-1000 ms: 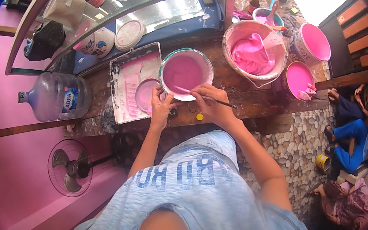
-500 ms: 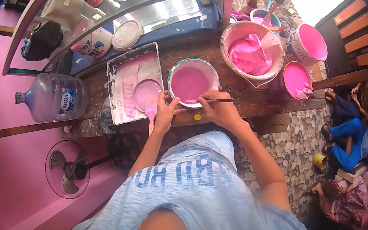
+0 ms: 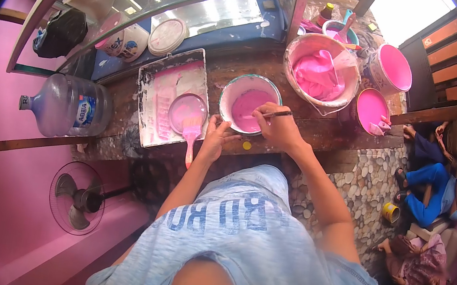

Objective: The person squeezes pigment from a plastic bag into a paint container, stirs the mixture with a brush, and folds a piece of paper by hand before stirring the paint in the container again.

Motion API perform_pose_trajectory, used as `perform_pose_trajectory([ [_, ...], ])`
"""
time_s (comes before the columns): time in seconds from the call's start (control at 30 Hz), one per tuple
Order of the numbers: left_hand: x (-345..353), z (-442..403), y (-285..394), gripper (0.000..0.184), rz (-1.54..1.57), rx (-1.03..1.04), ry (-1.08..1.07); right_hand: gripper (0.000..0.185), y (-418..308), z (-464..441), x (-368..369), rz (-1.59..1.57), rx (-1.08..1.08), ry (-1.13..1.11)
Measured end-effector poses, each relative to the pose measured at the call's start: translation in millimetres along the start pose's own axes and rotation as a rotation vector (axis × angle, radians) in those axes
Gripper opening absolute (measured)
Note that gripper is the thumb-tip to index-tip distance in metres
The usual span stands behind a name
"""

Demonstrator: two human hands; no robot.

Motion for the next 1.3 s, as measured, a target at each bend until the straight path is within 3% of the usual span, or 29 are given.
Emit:
perform_pose_trajectory([
  [0.07,-2,-2,-3,0.042,0.011,0.026,0.017,0.010,1,3,3,0.116,0.090,-0.132],
  [0.2,-1,-1,-3,0.040,-0.006,0.036,0.063,0.011,-5,-9,-26,0.191,0.030,0.049],
  [0.3,4,-4,-3,0.040,0.037,0.043,0.091,0.011,8,-17,-16,0.044,-0.049,0.077],
  [0.33,3,-6,-2,0.042,0.052,0.066,0.093,0.011,14,-17,-7,0.023,0.021,0.024],
  [0.57,-13,-4,-2,0.053,-0.033,0.115,0.146,0.016,24,-23,-31,0.199,0.024,0.086],
  [0.67,-15,23,-10,0.063,-0.051,-0.073,0.166,0.019,24,-29,-29,0.096,0.060,0.020],
  [0.77,-30,54,-4,0.057,-0.189,-0.060,0.051,0.030,59,-21,-29,0.090,0.195,-0.082],
  [0.8,-40,67,7,0.037,-0.155,0.020,0.062,0.033,70,-15,-34,0.195,0.139,-0.093],
  [0.83,-57,78,15,0.030,-0.147,0.076,0.120,0.036,89,-3,-35,0.212,0.292,-0.224],
  [0.87,-72,90,22,0.024,-0.146,0.129,0.170,0.026,99,11,-33,0.261,0.331,-0.388],
  [0.93,-113,119,41,0.020,-0.192,0.184,0.338,0.016,119,56,-28,0.322,0.643,-0.783],
  [1.03,-182,157,42,0.026,0.028,0.229,0.589,0.019,100,87,-6,0.340,0.631,-1.014],
  [1.07,-202,170,39,0.029,0.109,0.225,0.670,0.020,68,86,9,0.455,0.562,-1.054],
  [1.2,-279,194,31,0.040,0.120,0.146,0.873,0.021,23,80,55,0.266,0.616,-1.057],
  [1.3,-332,193,27,0.053,-0.104,0.025,1.079,0.022,4,76,82,0.168,0.594,-1.100],
])
Point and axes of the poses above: each hand's wrist, its own z-axis away from the middle knuckle, its own x-axis out of the palm, y = z × x, the point moved 10 cm from there along -z, towards the middle knuckle, and after that the axes turned 5 degrees about -z, right-handed, at the moved point
